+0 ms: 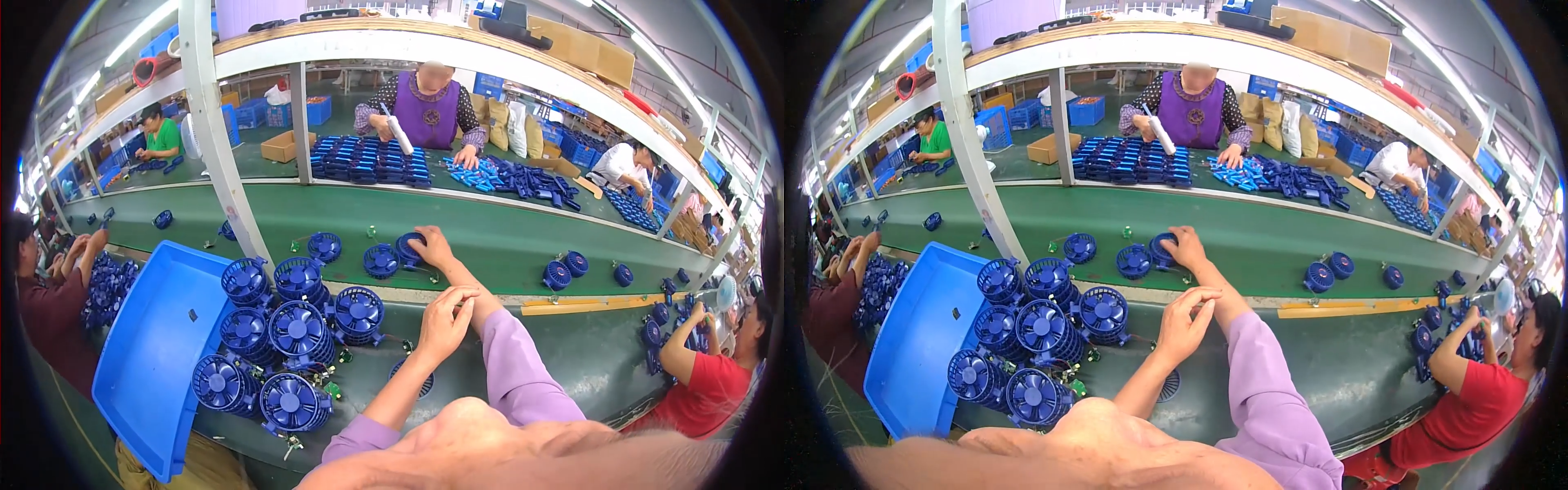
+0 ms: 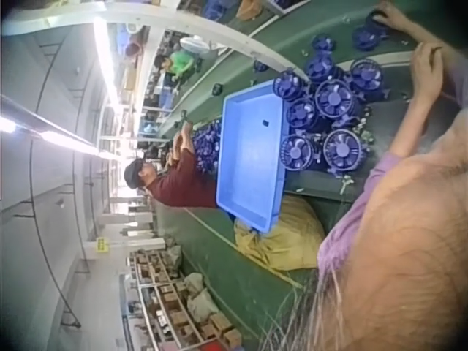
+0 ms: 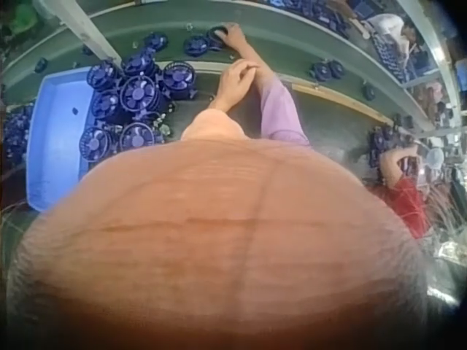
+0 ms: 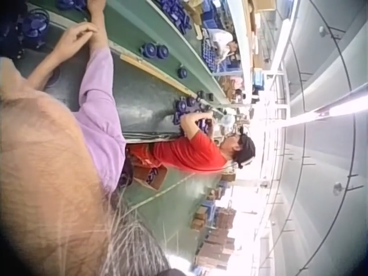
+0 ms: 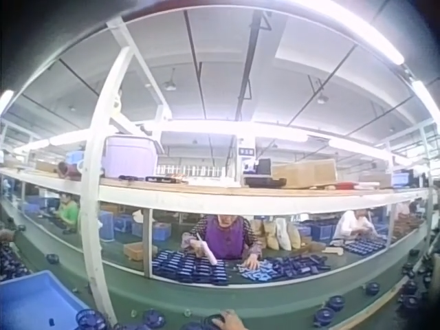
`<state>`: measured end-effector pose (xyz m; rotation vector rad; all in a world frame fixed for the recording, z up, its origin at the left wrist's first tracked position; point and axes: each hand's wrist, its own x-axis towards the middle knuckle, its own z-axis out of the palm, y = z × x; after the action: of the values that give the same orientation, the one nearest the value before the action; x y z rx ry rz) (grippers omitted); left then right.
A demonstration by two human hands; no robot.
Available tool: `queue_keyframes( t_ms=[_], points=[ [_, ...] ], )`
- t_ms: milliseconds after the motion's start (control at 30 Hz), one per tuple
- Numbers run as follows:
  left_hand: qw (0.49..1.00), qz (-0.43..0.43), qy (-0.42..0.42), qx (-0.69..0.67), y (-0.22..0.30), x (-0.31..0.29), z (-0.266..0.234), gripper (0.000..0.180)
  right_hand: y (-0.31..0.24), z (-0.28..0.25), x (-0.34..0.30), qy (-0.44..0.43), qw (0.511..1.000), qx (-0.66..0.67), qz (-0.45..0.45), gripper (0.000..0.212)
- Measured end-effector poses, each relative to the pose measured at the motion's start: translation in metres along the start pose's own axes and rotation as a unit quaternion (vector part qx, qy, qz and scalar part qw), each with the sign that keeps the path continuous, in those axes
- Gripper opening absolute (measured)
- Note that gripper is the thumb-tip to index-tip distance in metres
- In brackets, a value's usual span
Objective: Assembling small blue fan components on a factory production line.
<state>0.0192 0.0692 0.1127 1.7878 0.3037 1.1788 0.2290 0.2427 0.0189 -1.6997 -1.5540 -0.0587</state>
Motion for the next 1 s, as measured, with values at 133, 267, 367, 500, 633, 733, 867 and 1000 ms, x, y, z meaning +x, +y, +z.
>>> queue_keyframes(
  t_ms=[133,267,367,500,633,733,867,1000],
  points=[
    [1.0,-0.009,0.013,0.01,-0.006,-0.003,-0.006,0.017,-0.033,0.009,-0.014,-0.093,0.992,-0.091,0.008,0.075],
    [1.0,-0.015,0.012,0.001,-0.001,-0.001,-0.005,0.017,-0.036,-0.008,-0.012,-0.121,0.988,-0.098,0.024,0.078],
    [1.0,-0.011,0.007,-0.002,0.0,0.001,-0.004,0.017,-0.023,-0.017,-0.011,-0.133,0.985,-0.105,0.018,0.081],
    [1.0,-0.017,0.008,-0.005,-0.003,0.0,-0.008,0.018,-0.012,-0.022,-0.019,-0.116,0.991,-0.061,-0.008,0.08],
    [1.0,-0.013,0.02,-0.002,-0.006,0.0,-0.009,0.018,-0.009,-0.031,-0.031,-0.069,0.997,-0.036,0.004,0.076],
    [1.0,-0.012,0.02,-0.005,-0.005,0.001,-0.009,0.018,-0.013,-0.042,-0.033,0.014,1.0,-0.017,0.014,0.07],
    [0.998,-0.025,0.05,0.018,-0.01,0.001,-0.007,0.023,-0.02,-0.072,-0.046,0.056,0.978,0.15,0.137,0.068],
    [0.985,-0.036,0.168,0.016,-0.043,0.001,-0.006,0.052,-0.063,-0.104,-0.076,0.033,0.949,0.305,0.074,0.063]
  ],
)
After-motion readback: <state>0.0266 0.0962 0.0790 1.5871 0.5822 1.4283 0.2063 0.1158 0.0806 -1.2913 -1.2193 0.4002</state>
